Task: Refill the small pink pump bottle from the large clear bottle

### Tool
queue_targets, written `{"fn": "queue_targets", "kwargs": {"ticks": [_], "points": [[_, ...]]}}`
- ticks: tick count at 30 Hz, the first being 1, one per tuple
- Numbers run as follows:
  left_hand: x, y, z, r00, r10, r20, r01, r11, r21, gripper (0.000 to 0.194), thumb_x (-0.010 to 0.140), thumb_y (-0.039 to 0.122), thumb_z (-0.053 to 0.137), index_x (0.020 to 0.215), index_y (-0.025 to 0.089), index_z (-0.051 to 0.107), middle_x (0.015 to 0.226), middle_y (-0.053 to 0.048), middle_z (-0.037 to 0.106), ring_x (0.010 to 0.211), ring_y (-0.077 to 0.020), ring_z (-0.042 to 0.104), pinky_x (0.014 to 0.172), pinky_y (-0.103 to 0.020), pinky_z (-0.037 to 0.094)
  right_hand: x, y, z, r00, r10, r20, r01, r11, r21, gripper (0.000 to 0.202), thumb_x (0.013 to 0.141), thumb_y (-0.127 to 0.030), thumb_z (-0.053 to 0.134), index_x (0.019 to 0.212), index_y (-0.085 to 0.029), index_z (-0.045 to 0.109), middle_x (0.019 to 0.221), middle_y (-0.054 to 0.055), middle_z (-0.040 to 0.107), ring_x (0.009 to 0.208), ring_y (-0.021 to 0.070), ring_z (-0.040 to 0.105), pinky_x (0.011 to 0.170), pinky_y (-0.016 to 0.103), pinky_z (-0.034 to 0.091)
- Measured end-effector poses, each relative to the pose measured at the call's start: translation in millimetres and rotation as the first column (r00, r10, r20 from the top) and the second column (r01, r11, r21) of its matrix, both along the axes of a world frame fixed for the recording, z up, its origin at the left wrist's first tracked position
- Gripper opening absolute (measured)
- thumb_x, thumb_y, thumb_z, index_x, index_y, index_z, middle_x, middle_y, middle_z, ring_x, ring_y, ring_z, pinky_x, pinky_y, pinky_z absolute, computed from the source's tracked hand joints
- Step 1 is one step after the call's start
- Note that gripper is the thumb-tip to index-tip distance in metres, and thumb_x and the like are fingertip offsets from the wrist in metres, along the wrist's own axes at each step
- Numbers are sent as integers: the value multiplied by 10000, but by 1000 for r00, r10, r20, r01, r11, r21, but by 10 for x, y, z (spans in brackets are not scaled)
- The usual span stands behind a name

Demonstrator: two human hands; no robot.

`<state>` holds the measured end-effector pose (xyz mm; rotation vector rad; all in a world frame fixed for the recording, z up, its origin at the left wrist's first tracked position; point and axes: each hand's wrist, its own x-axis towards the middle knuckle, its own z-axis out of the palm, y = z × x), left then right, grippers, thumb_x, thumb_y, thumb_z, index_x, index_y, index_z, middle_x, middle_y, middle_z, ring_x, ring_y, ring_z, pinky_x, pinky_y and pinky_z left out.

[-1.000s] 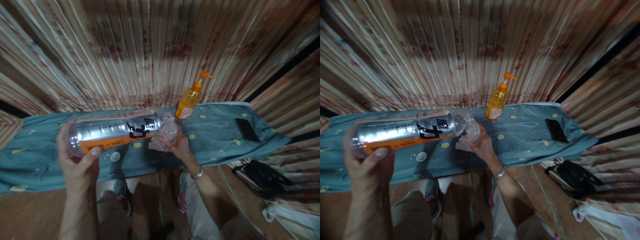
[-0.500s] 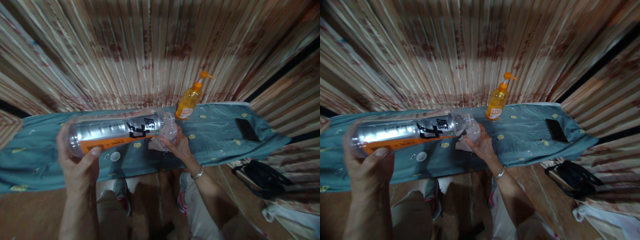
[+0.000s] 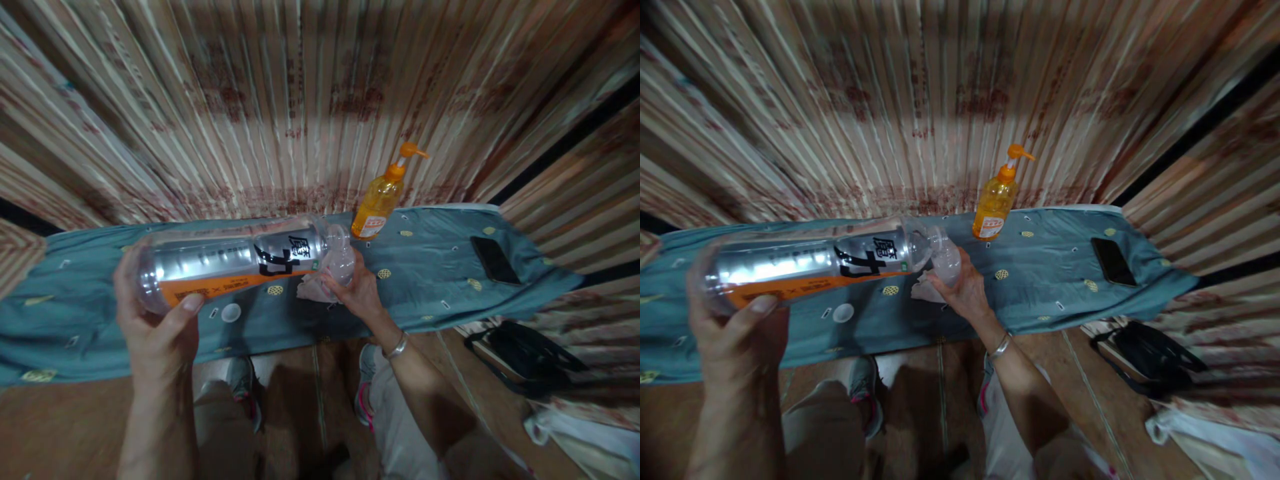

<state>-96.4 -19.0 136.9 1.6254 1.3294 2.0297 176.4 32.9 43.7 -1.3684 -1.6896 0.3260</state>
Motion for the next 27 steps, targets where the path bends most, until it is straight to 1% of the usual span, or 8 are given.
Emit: {"fn": "queue_targets", "kwargs": {"ticks": [3, 8, 13, 17, 22, 27], "points": [[6, -1, 9, 988, -69, 136, 72, 997, -15, 799, 484, 461, 867, 1234, 377, 604, 1317, -19, 582, 1368, -373, 418, 1177, -700, 168, -1, 2, -3, 1000, -7, -4, 7, 1000, -1, 748, 743, -559, 701, 1330, -170, 448, 1177, 146, 688, 1037, 305, 690, 829, 438, 588], [-2, 2, 1, 994, -71, 87, 74, 997, -28, 779, 520, 478, 838, 1249, 393, 575, 1337, -3, 562, 1385, -351, 398, 1183, -678, 185, 4, 1, 1, 1000, -1, -7, 1, 1000, -28, 762, 741, -572, 698, 1336, -168, 447, 1177, 148, 691, 1041, 300, 691, 838, 416, 581], [4, -1, 3, 988, -63, 141, 68, 997, -32, 805, 473, 487, 865, 1228, 388, 600, 1302, -5, 585, 1377, -361, 407, 1184, -681, 165, 3, -1, -7, 1000, -7, 4, 7, 1000, -29, 757, 750, -575, 690, 1338, -167, 446, 1183, 147, 689, 1052, 302, 687, 843, 419, 578], [7, -2, 8, 992, -59, 113, 61, 998, -18, 776, 494, 473, 857, 1222, 395, 602, 1299, -3, 591, 1365, -361, 424, 1180, -685, 172, 4, 1, -18, 1000, -18, 3, 18, 999, -28, 772, 742, -577, 696, 1343, -166, 438, 1180, 145, 689, 1051, 308, 685, 842, 442, 579], [18, 6, 19, 986, -61, 153, 63, 998, -9, 774, 454, 449, 876, 1185, 374, 633, 1284, -22, 596, 1363, -378, 420, 1180, -691, 172, 6, 1, -18, 1000, -13, -3, 13, 1000, -26, 778, 726, -558, 718, 1344, -175, 444, 1168, 145, 693, 1048, 312, 686, 834, 431, 579], [2, 5, -1, 995, -54, 87, 56, 998, -27, 776, 519, 489, 831, 1247, 383, 582, 1322, -16, 574, 1367, -364, 418, 1179, -679, 199, 3, 0, -11, 1000, -8, -13, 8, 1000, -20, 769, 731, -562, 710, 1341, -173, 449, 1170, 148, 691, 1052, 309, 685, 835, 429, 579]]}}
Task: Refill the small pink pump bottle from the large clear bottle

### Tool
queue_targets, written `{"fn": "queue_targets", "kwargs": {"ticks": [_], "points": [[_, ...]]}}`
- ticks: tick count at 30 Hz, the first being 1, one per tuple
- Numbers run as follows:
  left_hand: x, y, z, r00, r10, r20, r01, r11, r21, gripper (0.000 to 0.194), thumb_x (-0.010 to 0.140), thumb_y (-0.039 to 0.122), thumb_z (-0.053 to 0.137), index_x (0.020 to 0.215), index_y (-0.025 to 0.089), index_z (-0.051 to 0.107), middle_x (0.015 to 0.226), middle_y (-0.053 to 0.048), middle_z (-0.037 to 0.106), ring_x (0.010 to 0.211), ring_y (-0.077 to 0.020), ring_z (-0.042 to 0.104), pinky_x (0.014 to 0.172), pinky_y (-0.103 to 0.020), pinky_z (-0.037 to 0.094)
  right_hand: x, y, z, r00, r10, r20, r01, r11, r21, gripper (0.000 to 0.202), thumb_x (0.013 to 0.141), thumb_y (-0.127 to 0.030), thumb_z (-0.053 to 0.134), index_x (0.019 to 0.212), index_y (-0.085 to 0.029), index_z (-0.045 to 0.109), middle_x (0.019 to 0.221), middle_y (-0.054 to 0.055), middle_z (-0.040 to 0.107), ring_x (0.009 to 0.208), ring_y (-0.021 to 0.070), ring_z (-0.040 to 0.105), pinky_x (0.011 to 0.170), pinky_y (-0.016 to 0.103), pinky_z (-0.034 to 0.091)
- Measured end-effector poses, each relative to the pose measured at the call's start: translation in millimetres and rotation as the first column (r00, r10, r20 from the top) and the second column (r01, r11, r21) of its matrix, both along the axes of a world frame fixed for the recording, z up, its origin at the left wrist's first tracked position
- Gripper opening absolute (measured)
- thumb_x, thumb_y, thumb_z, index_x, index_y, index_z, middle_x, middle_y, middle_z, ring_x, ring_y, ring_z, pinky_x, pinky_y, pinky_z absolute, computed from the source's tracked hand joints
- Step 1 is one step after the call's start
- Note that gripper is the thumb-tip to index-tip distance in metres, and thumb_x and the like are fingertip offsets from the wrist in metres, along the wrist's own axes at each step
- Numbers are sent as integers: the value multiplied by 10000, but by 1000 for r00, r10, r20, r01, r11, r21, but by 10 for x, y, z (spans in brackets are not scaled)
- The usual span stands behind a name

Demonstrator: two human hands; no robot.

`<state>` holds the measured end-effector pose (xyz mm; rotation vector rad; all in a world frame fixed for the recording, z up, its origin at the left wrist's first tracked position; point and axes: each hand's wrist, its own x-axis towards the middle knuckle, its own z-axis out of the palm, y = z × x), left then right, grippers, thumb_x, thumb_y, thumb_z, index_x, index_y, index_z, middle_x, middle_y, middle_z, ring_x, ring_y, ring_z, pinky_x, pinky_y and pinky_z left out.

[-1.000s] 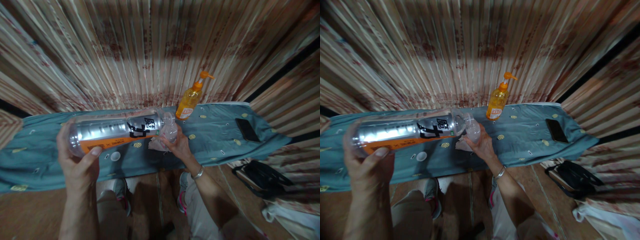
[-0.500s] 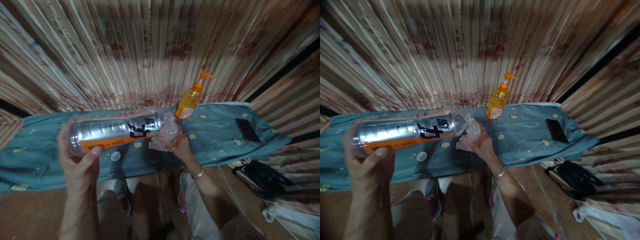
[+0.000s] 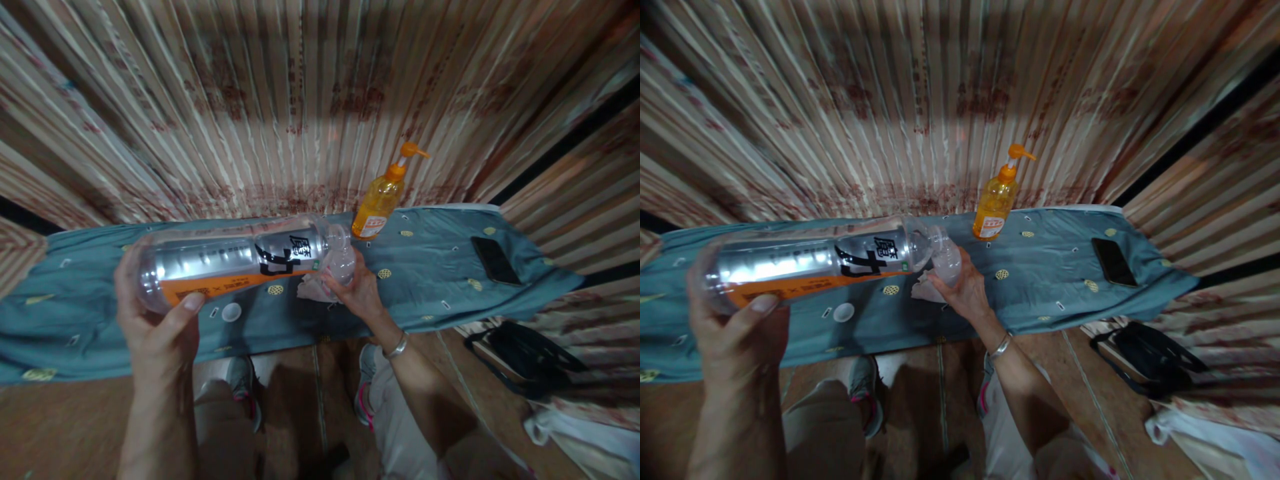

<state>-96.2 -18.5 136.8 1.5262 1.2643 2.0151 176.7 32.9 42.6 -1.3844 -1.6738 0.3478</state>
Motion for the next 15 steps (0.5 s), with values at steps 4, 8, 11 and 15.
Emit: {"fn": "queue_targets", "kwargs": {"ticks": [4, 8, 11, 15], "points": [[-13, -4, -12, 1000, -8, 16, 8, 1000, 7, 764, 516, 451, 848, 1232, 380, 591, 1323, -17, 570, 1376, -363, 410, 1180, -686, 191, -1, 1, 13, 1000, 8, -4, -8, 1000, 3, 760, 734, -558, 710, 1335, -166, 462, 1170, 149, 690, 1047, 311, 686, 827, 430, 584], [-5, 4, -1, 999, 3, 49, -4, 1000, 12, 790, 466, 458, 875, 1204, 357, 614, 1317, -34, 580, 1370, -372, 417, 1174, -695, 198, -4, -1, 22, 1000, 0, -6, 0, 1000, -5, 754, 734, -561, 706, 1327, -164, 465, 1183, 147, 684, 1049, 303, 686, 836, 422, 581], [1, 8, 0, 999, -1, 48, 0, 1000, 17, 784, 462, 479, 869, 1198, 385, 615, 1309, -11, 590, 1363, -365, 429, 1183, -683, 183, -5, -2, 21, 1000, -4, -5, 4, 1000, -10, 783, 725, -587, 704, 1328, -155, 454, 1186, 157, 682, 1050, 310, 685, 837, 429, 578], [-6, 6, -9, 999, -12, 31, 12, 1000, 23, 765, 494, 462, 853, 1215, 397, 606, 1318, -6, 585, 1362, -365, 428, 1180, -676, 194, -4, -1, 16, 1000, -3, -2, 3, 1000, -4, 786, 723, -598, 700, 1325, -155, 455, 1189, 164, 681, 1060, 318, 682, 839, 438, 576]]}}
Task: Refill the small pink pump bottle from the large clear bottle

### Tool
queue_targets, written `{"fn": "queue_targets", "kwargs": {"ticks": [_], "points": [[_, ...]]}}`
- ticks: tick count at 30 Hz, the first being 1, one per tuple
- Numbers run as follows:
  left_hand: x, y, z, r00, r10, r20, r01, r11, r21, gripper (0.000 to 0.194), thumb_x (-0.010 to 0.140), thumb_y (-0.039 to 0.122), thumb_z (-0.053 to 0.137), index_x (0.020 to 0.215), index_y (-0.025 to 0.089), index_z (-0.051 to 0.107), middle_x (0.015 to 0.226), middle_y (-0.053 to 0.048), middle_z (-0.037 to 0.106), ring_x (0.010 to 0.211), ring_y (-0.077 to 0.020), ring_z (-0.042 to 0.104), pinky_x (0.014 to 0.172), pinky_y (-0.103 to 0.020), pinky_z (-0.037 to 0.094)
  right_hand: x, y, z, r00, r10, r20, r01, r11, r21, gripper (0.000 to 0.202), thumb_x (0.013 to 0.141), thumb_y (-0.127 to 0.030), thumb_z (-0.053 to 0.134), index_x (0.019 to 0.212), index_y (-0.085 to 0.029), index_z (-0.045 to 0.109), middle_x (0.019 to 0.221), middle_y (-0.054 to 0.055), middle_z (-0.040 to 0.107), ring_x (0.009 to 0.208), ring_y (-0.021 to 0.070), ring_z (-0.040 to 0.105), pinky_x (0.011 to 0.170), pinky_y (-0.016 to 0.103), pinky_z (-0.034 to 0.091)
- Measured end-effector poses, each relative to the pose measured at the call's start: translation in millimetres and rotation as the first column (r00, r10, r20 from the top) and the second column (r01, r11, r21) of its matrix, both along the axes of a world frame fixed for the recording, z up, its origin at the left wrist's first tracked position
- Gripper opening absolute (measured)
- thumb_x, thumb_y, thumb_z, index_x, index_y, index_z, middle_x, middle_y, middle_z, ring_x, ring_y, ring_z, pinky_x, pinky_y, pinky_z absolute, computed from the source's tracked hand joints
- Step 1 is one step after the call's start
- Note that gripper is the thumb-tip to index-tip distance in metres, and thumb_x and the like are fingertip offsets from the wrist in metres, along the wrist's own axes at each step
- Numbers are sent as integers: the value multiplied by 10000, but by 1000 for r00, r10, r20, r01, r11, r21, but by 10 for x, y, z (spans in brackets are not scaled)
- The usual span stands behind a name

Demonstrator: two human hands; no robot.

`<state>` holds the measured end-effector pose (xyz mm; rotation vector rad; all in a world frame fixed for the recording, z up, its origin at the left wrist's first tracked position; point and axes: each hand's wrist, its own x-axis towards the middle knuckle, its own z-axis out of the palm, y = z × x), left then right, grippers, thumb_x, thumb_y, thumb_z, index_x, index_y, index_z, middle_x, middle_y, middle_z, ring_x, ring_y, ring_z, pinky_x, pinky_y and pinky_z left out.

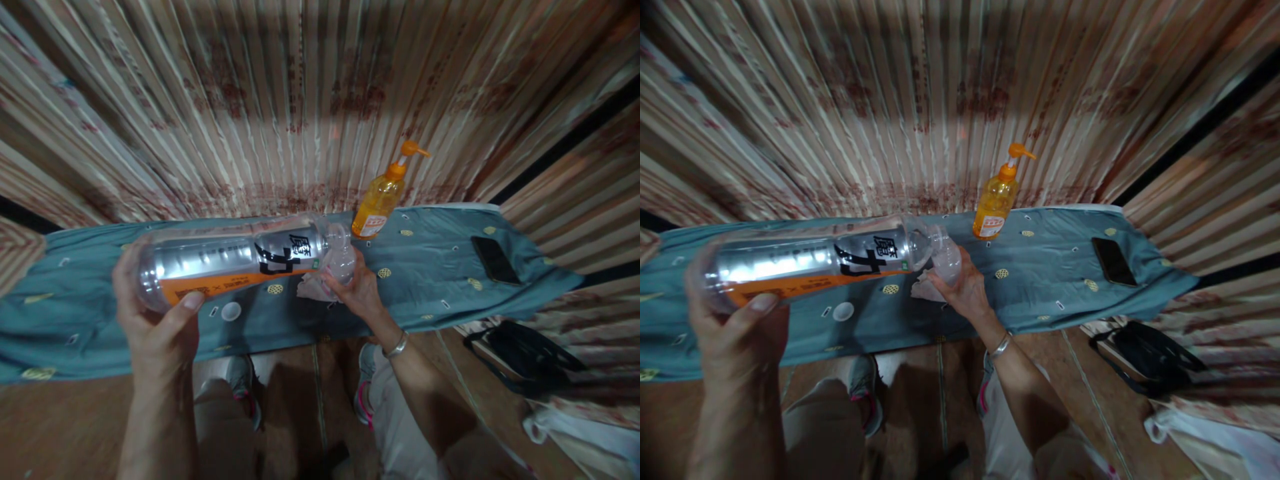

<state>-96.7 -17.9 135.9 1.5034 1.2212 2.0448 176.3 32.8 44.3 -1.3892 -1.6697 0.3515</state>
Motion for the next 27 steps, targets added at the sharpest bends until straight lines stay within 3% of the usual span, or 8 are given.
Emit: {"fn": "queue_targets", "kwargs": {"ticks": [13, 27], "points": [[13, 3, 19, 999, -11, 46, 11, 1000, -1, 774, 464, 423, 870, 1197, 368, 628, 1278, -27, 604, 1337, -377, 447, 1171, -692, 193, -3, -13, 32, 1000, 17, 0, -17, 1000, -6, 765, 740, -585, 690, 1328, -160, 446, 1213, 163, 669, 1080, 322, 672, 857, 455, 575], [-22, 3, -14, 998, 22, -64, -25, 999, -38, 800, 527, 524, 807, 1273, 378, 557, 1346, -17, 550, 1364, -369, 409, 1176, -656, 220, 8, 3, -20, 1000, 10, -8, -10, 1000, -6, 764, 734, -565, 713, 1330, -168, 448, 1168, 145, 691, 1041, 306, 688, 851, 434, 575]]}}
